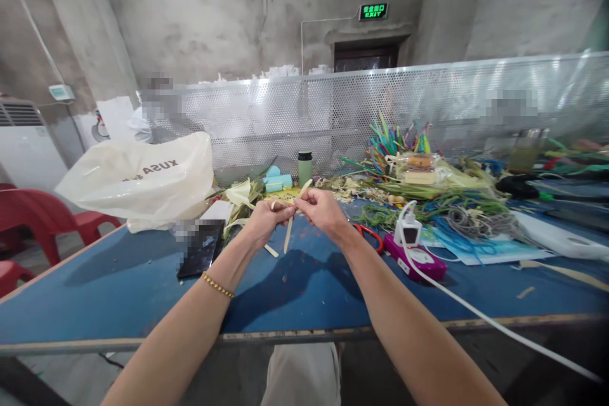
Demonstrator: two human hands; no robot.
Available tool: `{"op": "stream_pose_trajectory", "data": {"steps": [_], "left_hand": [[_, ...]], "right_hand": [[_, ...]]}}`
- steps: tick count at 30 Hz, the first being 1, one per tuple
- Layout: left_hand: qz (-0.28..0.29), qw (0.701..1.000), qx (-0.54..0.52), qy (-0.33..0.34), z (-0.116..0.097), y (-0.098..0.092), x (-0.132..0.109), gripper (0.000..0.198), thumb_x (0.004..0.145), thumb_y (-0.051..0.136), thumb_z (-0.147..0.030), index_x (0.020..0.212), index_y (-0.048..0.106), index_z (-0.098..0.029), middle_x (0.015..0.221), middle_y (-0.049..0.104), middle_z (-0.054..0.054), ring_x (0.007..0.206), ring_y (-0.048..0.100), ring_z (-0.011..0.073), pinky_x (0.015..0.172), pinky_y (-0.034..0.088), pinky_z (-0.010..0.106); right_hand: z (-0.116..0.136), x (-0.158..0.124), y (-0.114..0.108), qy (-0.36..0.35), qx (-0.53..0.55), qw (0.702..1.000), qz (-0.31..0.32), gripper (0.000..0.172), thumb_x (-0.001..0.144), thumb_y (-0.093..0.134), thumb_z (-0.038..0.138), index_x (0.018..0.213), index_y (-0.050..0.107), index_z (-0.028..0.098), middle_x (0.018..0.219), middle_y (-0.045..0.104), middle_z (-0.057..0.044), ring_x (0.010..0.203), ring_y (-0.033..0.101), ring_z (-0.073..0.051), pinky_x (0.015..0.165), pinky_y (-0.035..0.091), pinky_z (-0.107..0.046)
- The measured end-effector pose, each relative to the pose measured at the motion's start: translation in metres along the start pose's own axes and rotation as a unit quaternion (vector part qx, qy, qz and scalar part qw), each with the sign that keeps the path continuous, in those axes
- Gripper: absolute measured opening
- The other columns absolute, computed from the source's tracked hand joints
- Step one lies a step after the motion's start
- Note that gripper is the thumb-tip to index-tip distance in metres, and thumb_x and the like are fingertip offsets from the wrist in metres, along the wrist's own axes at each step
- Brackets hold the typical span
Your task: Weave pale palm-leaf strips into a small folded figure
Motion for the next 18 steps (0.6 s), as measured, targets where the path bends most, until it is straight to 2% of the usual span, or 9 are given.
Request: {"op": "stream_pose_trajectory", "data": {"steps": [6, 12, 18], "left_hand": [[0.025, 0.996, -0.060, -0.054, 0.006, 0.007, -0.002, 0.025, 0.058, 0.082, -0.030, 0.068, 0.069, -0.011, 0.064, 0.063, 0.004, 0.057, 0.051, 0.0094, 0.058, 0.038, 0.025], [-0.001, 1.000, 0.016, 0.014, -0.005, 0.006, -0.002, 0.026, 0.060, 0.081, -0.033, 0.066, 0.068, -0.012, 0.061, 0.061, 0.002, 0.054, 0.047, 0.0086, 0.054, 0.033, 0.024], [-0.041, 0.999, 0.021, 0.015, -0.003, -0.001, -0.002, 0.028, 0.058, 0.082, -0.035, 0.065, 0.067, -0.012, 0.056, 0.055, -0.001, 0.050, 0.038, 0.0064, 0.049, 0.024, 0.024]], "right_hand": [[0.001, 0.002, -0.009, -0.003, 0.020, 0.999, -0.046, 0.018, 0.073, 0.057, 0.033, 0.064, 0.053, 0.018, 0.051, 0.051, 0.003, 0.050, 0.047, -0.012, 0.049, 0.038, -0.023], [0.005, 0.003, -0.009, -0.013, -0.009, 0.998, -0.055, 0.019, 0.073, 0.057, 0.032, 0.062, 0.052, 0.018, 0.059, 0.057, 0.000, 0.055, 0.051, -0.012, 0.054, 0.041, -0.023], [-0.003, 0.005, -0.009, 0.007, -0.022, 0.997, -0.075, 0.018, 0.072, 0.058, 0.033, 0.064, 0.053, 0.018, 0.062, 0.061, -0.002, 0.057, 0.055, -0.014, 0.057, 0.042, -0.025]]}}
Point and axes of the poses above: each hand's wrist, its own x-axis towards the middle knuckle, its own y-axis out of the palm, z = x × y, the point moved 10 cm from there along x, towards the middle knuckle
